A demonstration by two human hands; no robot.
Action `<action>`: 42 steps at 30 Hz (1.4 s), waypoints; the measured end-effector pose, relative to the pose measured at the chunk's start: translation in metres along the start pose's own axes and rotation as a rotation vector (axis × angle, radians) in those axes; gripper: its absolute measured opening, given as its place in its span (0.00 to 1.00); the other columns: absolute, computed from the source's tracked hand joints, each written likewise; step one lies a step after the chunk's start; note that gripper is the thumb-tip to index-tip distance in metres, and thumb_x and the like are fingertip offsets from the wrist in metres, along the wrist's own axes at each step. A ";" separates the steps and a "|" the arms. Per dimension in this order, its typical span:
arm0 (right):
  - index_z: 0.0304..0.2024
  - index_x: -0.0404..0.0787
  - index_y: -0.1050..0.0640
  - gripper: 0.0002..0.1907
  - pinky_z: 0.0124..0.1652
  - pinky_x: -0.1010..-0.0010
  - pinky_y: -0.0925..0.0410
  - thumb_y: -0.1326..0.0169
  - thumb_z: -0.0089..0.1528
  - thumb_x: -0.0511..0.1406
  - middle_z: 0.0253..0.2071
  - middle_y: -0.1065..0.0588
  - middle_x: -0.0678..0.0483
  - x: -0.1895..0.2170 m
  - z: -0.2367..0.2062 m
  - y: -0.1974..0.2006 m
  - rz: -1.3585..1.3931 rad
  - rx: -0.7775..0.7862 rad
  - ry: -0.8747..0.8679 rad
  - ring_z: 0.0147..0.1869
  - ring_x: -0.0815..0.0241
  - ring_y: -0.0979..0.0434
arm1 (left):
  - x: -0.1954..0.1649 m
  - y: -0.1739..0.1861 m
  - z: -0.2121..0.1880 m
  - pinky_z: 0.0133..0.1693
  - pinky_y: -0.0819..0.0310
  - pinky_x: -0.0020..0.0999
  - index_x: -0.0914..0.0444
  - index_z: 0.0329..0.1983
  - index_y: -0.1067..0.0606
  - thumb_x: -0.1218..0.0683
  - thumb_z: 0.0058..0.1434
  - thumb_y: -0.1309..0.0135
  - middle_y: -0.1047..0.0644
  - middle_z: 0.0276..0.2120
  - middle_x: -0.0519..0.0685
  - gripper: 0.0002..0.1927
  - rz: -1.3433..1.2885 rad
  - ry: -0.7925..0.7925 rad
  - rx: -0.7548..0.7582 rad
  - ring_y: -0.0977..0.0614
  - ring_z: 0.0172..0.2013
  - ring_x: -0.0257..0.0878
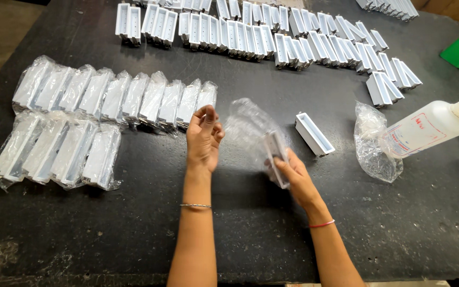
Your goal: The person wraps small white rectangular components in clear plastic wrap by hand. They pick up a component, place it on a sheet of plastic, fold the plastic around it, and set the wrapped item aside. The process repeats with multiple components on a workbench.
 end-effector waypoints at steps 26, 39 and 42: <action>0.73 0.36 0.41 0.35 0.70 0.64 0.46 0.69 0.73 0.52 0.70 0.36 0.45 0.008 0.004 -0.012 -0.266 -0.159 0.293 0.75 0.53 0.39 | 0.066 -0.044 -0.032 0.51 0.18 0.30 0.71 0.56 0.23 0.62 0.61 0.40 0.17 0.47 0.53 0.19 0.502 -0.053 0.322 0.15 0.49 0.40; 0.70 0.38 0.39 0.33 0.58 0.64 0.33 0.66 0.71 0.53 0.59 0.29 0.49 -0.004 0.001 -0.017 -0.271 -0.084 0.244 0.61 0.57 0.29 | 0.084 -0.051 -0.038 0.41 0.23 0.28 0.63 0.60 0.30 0.49 0.68 0.45 0.20 0.42 0.48 0.22 0.533 -0.006 0.290 0.19 0.44 0.38; 0.65 0.36 0.30 0.34 0.62 0.62 0.35 0.69 0.75 0.55 0.59 0.31 0.46 0.008 -0.004 -0.017 -0.555 -0.087 0.479 0.66 0.55 0.32 | 0.087 -0.047 -0.039 0.33 0.22 0.34 0.59 0.60 0.28 0.44 0.68 0.53 0.20 0.38 0.50 0.22 0.833 0.101 0.215 0.19 0.33 0.42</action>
Point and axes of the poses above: each hand's wrist, its own z-axis towards the middle knuckle, its own y-axis out of the back of the hand, x = y × z, the point moved 2 cm from there along z, towards the middle knuckle
